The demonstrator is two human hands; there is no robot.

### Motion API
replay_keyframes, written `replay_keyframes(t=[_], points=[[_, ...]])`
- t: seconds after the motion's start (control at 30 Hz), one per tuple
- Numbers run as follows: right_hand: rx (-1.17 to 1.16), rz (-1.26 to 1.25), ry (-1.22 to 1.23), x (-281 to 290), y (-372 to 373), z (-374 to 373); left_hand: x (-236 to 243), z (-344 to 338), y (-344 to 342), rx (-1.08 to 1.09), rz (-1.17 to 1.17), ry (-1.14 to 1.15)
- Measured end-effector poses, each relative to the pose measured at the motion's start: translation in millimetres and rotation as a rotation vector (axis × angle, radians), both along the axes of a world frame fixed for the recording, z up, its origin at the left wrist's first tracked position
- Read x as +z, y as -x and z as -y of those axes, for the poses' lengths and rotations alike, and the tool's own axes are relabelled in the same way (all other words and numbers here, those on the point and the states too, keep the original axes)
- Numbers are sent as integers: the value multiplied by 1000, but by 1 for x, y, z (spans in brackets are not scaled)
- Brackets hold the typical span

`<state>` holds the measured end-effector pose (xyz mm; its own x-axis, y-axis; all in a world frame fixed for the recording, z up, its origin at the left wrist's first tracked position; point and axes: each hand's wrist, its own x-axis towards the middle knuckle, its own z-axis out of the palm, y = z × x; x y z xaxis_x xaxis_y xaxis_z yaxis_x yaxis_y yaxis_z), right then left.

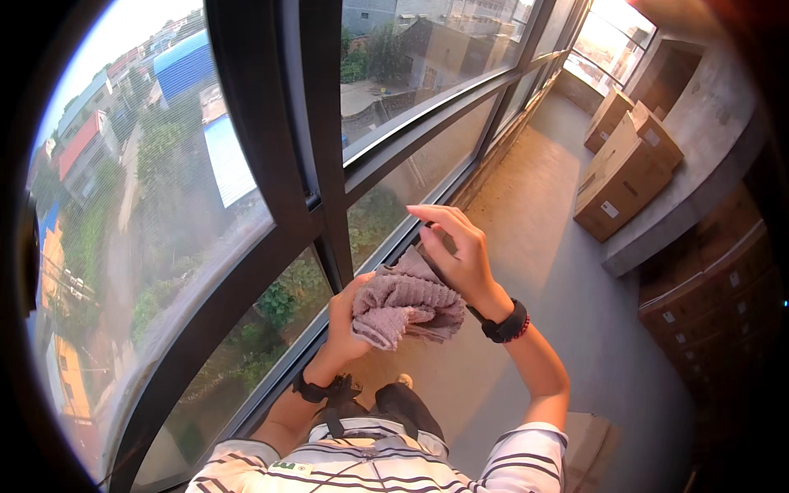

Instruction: The person wipes the upper frame of a glass balcony window with a brown cloth, moving across different sections of the black metal frame.

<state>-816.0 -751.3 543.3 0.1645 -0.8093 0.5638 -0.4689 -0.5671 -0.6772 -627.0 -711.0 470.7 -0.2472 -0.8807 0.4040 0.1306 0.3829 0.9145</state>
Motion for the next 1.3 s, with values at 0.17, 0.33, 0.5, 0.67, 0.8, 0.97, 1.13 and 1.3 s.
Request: replay_keyframes(t=[0.17,0.33,0.5,0.67,0.8,0.97,1.13,1.3], points=[[1,473,-447,-70,111,-50,-15,31,86,-130,4,0],[-45,706,-388,-143,224,-52,-33,62,207,-48,57,144],[-87,786,-375,-167,333,-3,-25,101,314,-66,4,97],[65,778,-340,-172,368,54,-23,138,359,-128,32,32],[202,948,-373,-143,362,118,-39,196,390,-3,120,-23],[291,1239,-515,-125,390,207,-50,295,431,100,225,42],[218,1062,-397,-119,459,264,-42,372,508,26,145,99],[-193,895,-375,-150,493,284,-62,398,567,-97,292,262]])
